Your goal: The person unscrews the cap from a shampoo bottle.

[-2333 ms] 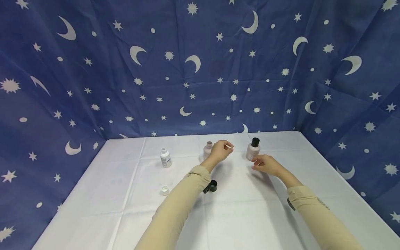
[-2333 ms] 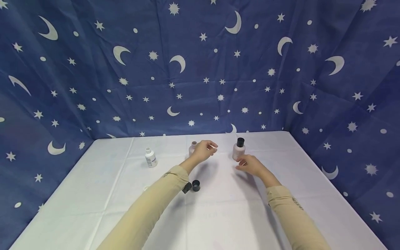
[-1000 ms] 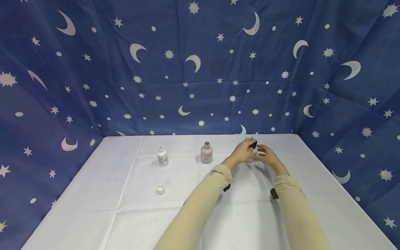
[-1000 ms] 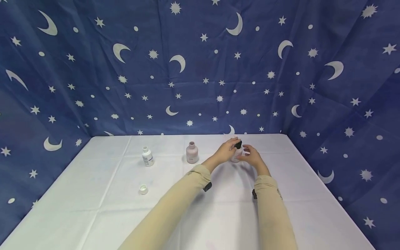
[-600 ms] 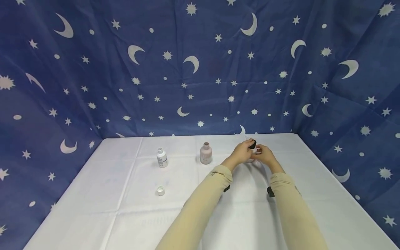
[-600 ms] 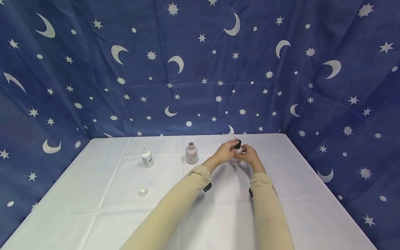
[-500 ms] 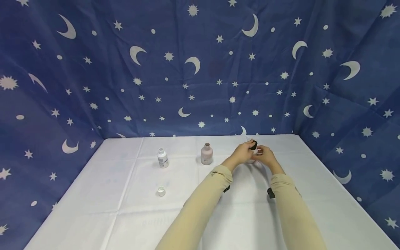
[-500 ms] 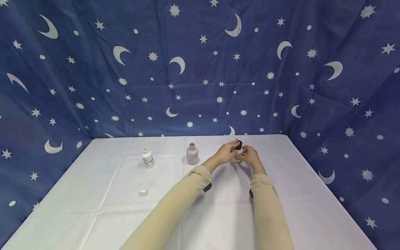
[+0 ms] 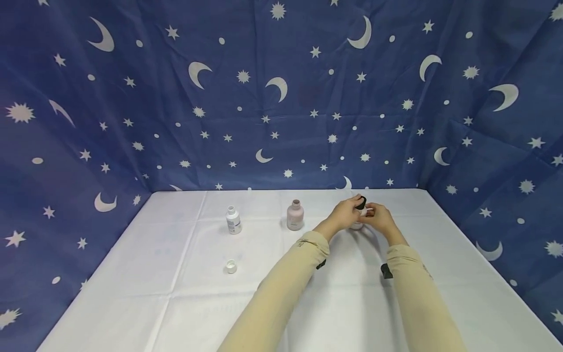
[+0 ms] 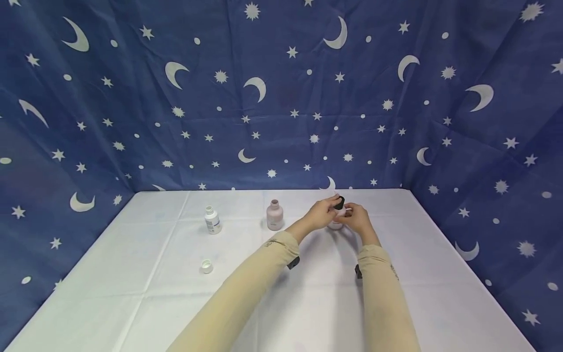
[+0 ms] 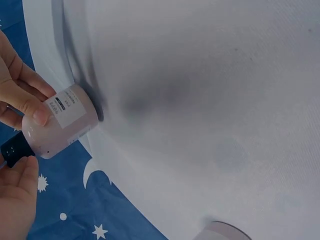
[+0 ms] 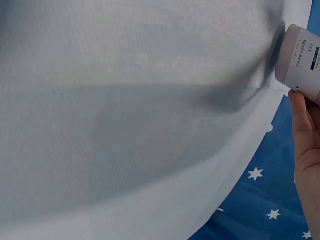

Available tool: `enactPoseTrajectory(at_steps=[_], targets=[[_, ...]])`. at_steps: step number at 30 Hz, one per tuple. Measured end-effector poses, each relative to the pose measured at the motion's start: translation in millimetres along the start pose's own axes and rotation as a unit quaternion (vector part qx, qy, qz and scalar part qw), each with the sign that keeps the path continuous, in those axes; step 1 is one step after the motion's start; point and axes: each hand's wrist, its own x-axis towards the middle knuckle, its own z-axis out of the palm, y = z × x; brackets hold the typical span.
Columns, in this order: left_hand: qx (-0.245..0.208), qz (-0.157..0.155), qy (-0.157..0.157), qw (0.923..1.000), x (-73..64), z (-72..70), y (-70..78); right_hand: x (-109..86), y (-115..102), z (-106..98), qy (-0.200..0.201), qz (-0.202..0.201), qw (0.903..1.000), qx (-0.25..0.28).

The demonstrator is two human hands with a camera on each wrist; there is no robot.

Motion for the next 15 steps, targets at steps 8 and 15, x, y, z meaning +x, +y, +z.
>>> enactPoseTrajectory(at_steps=[8,15], targets=[[0.002,0.001,0.03,0.9995,-13.4,-11.2,18.2,-3.8,-10,-6,-0.005,0.003,1.0,0.002],[0.005,0.027,0.069,0.9972,-11.6,-24.6,25.0,-3.1,-26,-14,-0.005,-0.005,0.9998,0.02]])
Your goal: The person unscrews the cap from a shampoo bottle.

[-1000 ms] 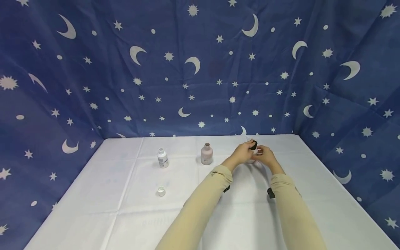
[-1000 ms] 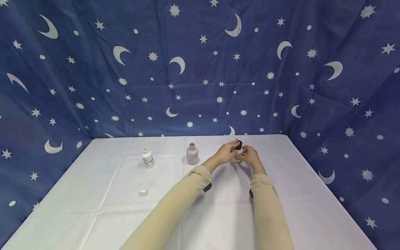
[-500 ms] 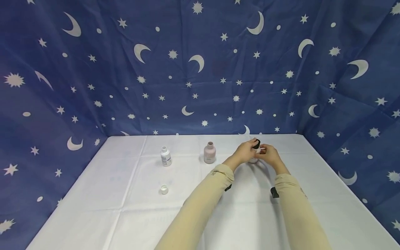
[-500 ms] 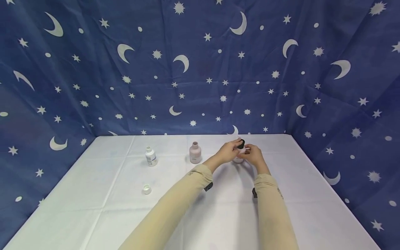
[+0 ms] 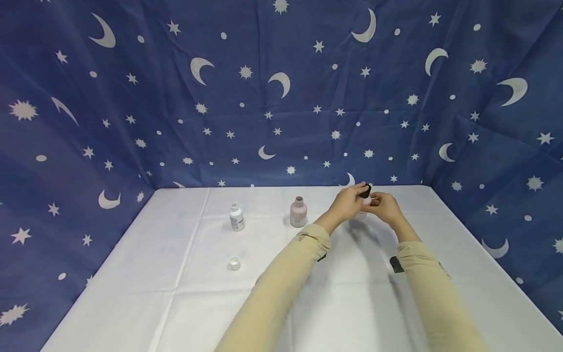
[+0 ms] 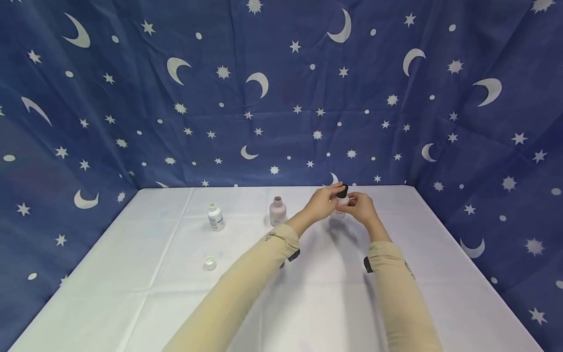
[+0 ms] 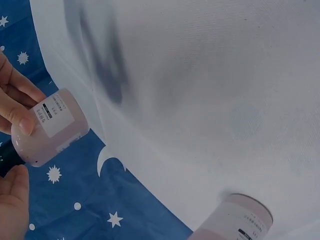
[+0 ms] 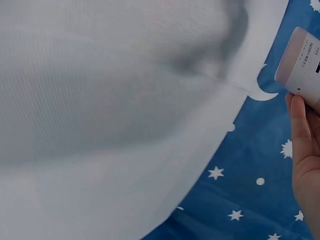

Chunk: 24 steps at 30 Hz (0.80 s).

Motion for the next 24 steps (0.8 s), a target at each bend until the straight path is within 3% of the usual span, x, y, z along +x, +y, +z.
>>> enactPoseTrajectory(at_steps=[7,16,24], targets=[[-0.009,-0.001,-0.004,0.9999,-0.9,-12.1,7.1,-3.1,-10,-9,-0.001,-0.008,1.0,-0.004],[-0.073,0.01,0.04,0.9965,-7.4,-24.7,12.7,-7.6,-29,-18,-0.001,-0.041,0.9991,-0.006],[-0.086,0.021,0.038,0.9953,-19.1,-42.5,15.1,-14.6,-45,-19,0.013,-0.066,0.9976,-0.015]])
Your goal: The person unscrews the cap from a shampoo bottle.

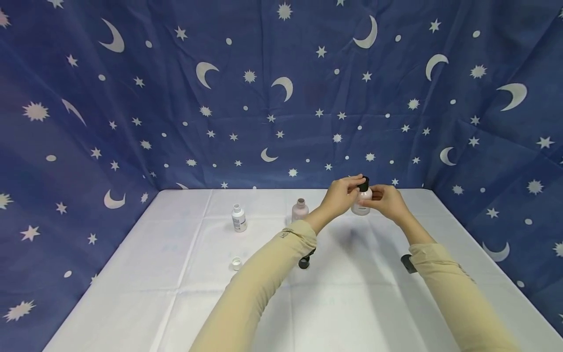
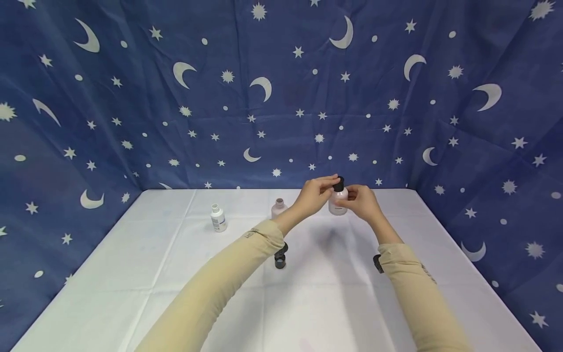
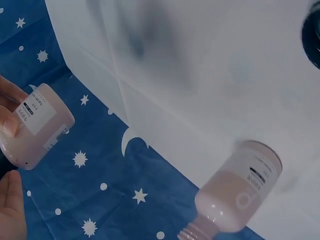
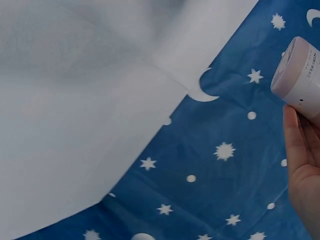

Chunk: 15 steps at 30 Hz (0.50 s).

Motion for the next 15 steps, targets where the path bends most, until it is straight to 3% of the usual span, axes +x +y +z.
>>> enactPoseTrajectory(at_steps=[7,15], targets=[[0.036,0.027,0.008,0.999,-13.9,-15.6,0.5,-8.1,-15,4,0.008,-0.037,0.9984,-0.041],[0.066,0.061,0.023,0.9957,-34.4,-31.7,-6.4,-18.5,-29,18,0.015,-0.073,0.9961,-0.049]])
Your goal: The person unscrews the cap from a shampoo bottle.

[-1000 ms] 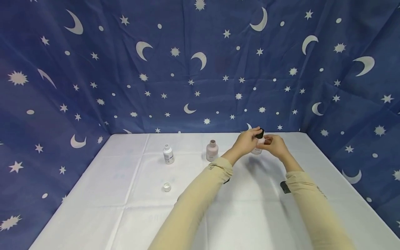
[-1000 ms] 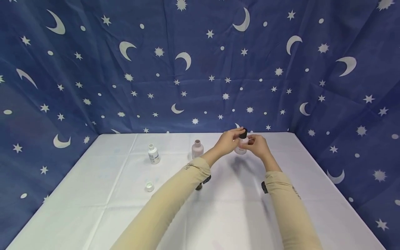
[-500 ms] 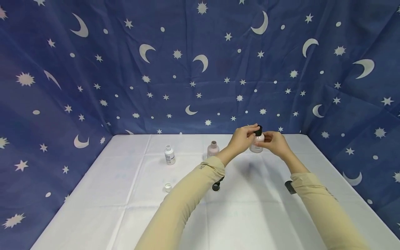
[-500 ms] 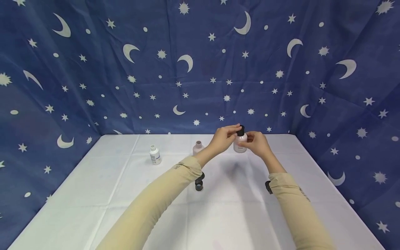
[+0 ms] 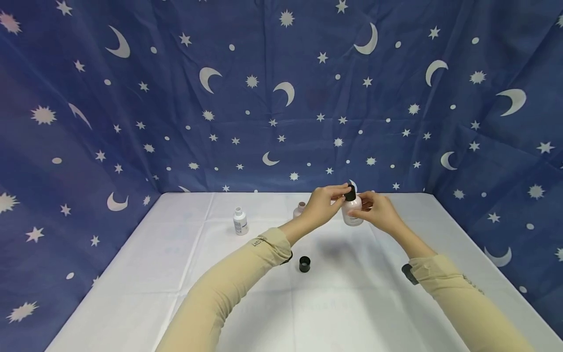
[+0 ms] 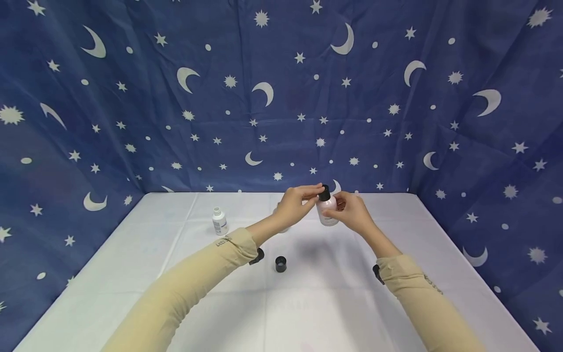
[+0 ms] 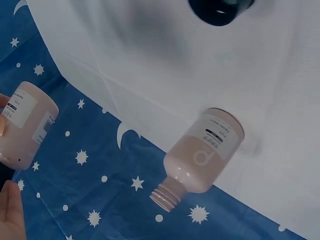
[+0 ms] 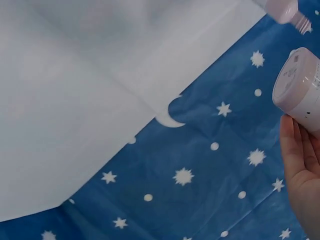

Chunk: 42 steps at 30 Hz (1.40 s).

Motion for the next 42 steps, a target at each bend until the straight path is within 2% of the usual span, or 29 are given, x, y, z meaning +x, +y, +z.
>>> enactPoseTrajectory(at_steps=[4,10,16,22,28,36,42], targets=[[-0.006,-0.002,0.015,0.9999,-13.1,-8.2,-3.6,-2.4,-7,10,-0.005,-0.01,0.9998,0.019],[-0.009,-0.006,0.018,0.9998,-28.7,-18.6,-2.5,-9.7,-16,20,-0.011,-0.009,0.9991,0.04],[-0.021,-0.011,0.017,0.9996,-47.5,-30.2,3.1,-16.0,-24,28,-0.025,-0.04,0.9974,0.055],[-0.013,0.002,0.014,0.9998,-64.8,-39.8,3.6,-17.7,-33,35,-0.018,-0.057,0.996,0.067],[-0.03,0.016,0.039,0.9987,-73.4,-51.7,2.9,-23.5,-41,43,-0.031,-0.065,0.995,0.07],[-0.04,0.015,0.033,0.9986,-87.3,-64.0,2.9,-31.9,-52,51,-0.043,-0.084,0.9915,0.089],[-0.047,0.032,0.042,0.9975,-97.3,-69.5,1.6,-38.5,-60,58,-0.066,-0.099,0.9853,0.123]])
